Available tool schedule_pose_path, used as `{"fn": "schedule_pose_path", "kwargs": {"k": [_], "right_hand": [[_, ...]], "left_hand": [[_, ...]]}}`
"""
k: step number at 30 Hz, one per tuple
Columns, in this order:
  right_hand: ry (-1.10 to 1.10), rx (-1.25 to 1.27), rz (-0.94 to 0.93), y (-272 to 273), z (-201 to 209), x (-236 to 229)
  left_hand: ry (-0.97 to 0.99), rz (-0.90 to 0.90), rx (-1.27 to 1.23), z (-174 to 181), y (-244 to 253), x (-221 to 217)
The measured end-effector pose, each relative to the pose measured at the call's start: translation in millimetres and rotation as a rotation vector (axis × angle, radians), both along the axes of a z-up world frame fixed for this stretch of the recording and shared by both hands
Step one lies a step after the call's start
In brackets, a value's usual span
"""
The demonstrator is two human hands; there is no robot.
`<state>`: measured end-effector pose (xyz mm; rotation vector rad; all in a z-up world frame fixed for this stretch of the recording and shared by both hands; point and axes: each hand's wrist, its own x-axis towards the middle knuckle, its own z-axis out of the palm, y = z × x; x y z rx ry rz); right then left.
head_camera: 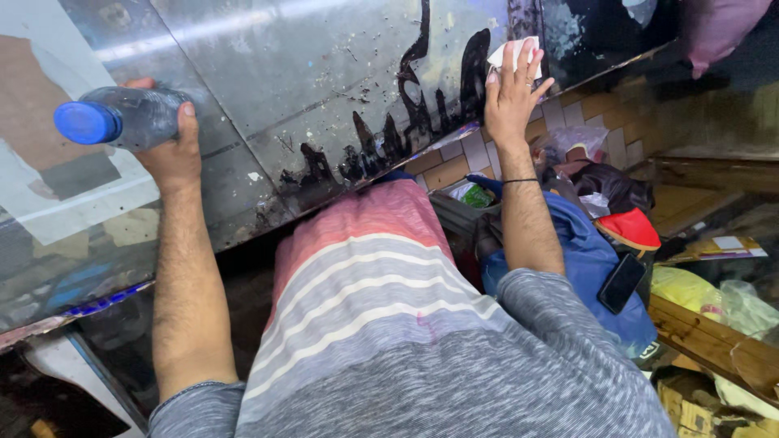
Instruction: The person cleans a large reflective metal surface by first applying a dark liquid from a small bottle and then wiping it with a white cloth. They repeatedly pour liquid and wipe different sections of the surface, moving across the area to remove residue.
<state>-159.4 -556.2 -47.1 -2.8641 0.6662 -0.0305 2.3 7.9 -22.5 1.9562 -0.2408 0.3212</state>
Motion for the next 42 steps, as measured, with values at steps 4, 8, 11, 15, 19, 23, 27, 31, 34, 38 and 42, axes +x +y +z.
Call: {"fn": "schedule_pose_path", "kwargs": {"k": [4, 8, 11, 15, 19, 23, 27, 31, 34, 38, 42], "right_hand": [[-0.008, -0.010, 0.012, -7, 9, 2], [-0.017, 0.001, 0.007, 9, 12, 3], [-0.018, 0.060, 0.095, 32, 13, -20], [0.041, -0.020, 0.199, 29, 25, -40], [0.032, -0.041, 0.035, -14, 43, 32], [0.066, -0.055, 0.084, 16, 46, 100], [-0.077, -0.004, 0.586, 99, 42, 71], [0.224, -0.009, 0.539, 41, 50, 75], [0.041, -0.015, 0.274, -19, 54, 151], [0.157, 0.042, 0.150, 24, 63, 228], [0.187, 0.107, 0.668, 114, 81, 207]], "left_hand": [[0.040, -0.006, -0.062, 2, -5, 2], [0.037, -0.014, -0.050, 5, -3, 2], [0.023, -0.006, 0.012, 6, -4, 0], [0.035, -0.001, -0.036, 11, -10, 2], [0.029, 0.044, 0.067, 13, -10, -1], [0.050, 0.040, 0.091, 9, -9, -4], [0.019, 0.090, 0.137, 9, -11, -3], [0.020, 0.081, 0.029, 5, -16, 0], [0.043, 0.083, -0.025, -2, -10, -3], [0.006, 0.096, 0.082, -10, -5, -1], [0.041, 0.121, -0.008, -3, -12, -3]]}}
